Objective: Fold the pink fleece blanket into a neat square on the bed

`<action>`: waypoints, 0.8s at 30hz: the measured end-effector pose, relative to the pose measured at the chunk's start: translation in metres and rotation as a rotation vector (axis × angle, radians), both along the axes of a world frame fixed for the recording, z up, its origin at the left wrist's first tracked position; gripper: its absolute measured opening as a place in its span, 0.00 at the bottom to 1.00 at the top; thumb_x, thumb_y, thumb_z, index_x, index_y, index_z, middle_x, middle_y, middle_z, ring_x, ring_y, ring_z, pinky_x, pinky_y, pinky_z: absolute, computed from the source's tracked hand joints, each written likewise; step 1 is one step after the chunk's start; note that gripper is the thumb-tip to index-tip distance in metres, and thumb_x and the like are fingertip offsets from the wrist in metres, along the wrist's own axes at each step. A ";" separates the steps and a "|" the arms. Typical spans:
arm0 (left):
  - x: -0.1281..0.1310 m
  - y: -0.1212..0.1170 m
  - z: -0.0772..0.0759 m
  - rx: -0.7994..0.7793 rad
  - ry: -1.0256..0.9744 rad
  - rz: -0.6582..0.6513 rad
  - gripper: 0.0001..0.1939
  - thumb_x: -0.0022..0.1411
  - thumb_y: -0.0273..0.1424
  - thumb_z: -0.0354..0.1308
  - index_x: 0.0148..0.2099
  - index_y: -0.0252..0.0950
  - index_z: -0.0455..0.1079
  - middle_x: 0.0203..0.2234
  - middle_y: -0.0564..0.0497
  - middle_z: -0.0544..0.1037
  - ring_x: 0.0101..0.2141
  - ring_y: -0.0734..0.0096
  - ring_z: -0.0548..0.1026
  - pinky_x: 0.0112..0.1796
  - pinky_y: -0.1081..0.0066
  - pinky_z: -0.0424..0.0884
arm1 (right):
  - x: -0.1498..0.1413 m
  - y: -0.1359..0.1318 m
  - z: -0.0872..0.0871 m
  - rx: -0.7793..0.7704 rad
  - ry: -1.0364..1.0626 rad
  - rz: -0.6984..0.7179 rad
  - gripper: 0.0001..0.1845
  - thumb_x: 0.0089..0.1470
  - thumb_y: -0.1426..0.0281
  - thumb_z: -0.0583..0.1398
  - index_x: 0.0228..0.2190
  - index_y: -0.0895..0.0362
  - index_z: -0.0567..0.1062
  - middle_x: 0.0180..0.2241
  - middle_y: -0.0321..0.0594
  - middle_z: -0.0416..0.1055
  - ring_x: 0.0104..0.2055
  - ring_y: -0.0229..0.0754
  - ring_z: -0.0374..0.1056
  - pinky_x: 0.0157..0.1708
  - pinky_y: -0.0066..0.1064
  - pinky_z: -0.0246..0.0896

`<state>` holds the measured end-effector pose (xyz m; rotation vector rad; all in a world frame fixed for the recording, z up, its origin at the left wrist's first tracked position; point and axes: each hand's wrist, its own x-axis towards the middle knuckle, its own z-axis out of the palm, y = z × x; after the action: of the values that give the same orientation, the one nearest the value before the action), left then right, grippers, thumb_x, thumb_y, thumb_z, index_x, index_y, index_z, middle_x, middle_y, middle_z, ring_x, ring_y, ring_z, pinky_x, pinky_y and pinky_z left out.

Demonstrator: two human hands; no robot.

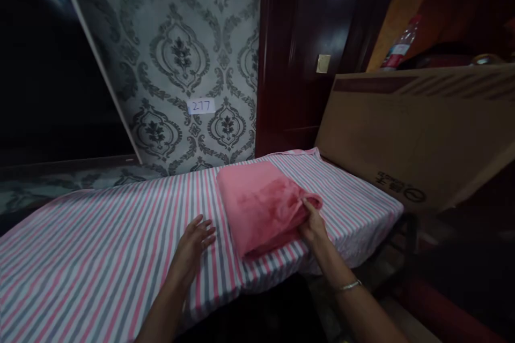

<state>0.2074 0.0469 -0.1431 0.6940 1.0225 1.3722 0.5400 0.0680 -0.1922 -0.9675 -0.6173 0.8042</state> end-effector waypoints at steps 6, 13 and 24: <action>0.029 0.004 -0.001 -0.114 -0.068 -0.116 0.21 0.52 0.22 0.64 0.49 0.37 0.67 0.38 0.47 0.81 0.36 0.61 0.82 0.41 0.62 0.78 | 0.031 -0.001 0.030 -0.116 0.260 0.147 0.19 0.54 0.51 0.62 0.30 0.55 0.74 0.26 0.41 0.78 0.33 0.50 0.78 0.39 0.41 0.77; 0.059 -0.001 0.006 -0.150 -0.004 -0.166 0.18 0.58 0.20 0.59 0.50 0.35 0.67 0.28 0.53 0.78 0.26 0.72 0.77 0.28 0.73 0.74 | 0.062 -0.001 0.056 -0.340 -0.044 0.134 0.28 0.44 0.70 0.67 0.49 0.55 0.74 0.24 0.32 0.75 0.23 0.40 0.70 0.25 0.29 0.68; 0.072 0.003 0.007 -0.197 0.059 -0.156 0.32 0.58 0.17 0.59 0.63 0.35 0.58 0.25 0.54 0.77 0.23 0.70 0.76 0.25 0.73 0.73 | 0.093 -0.021 0.027 -0.472 -0.247 0.183 0.20 0.42 0.66 0.64 0.40 0.55 0.75 0.21 0.29 0.67 0.22 0.35 0.61 0.23 0.25 0.58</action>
<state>0.2792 0.0504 -0.1358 0.6552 1.1105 1.1054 0.6330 0.0471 -0.1649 -1.4718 -0.7537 1.0272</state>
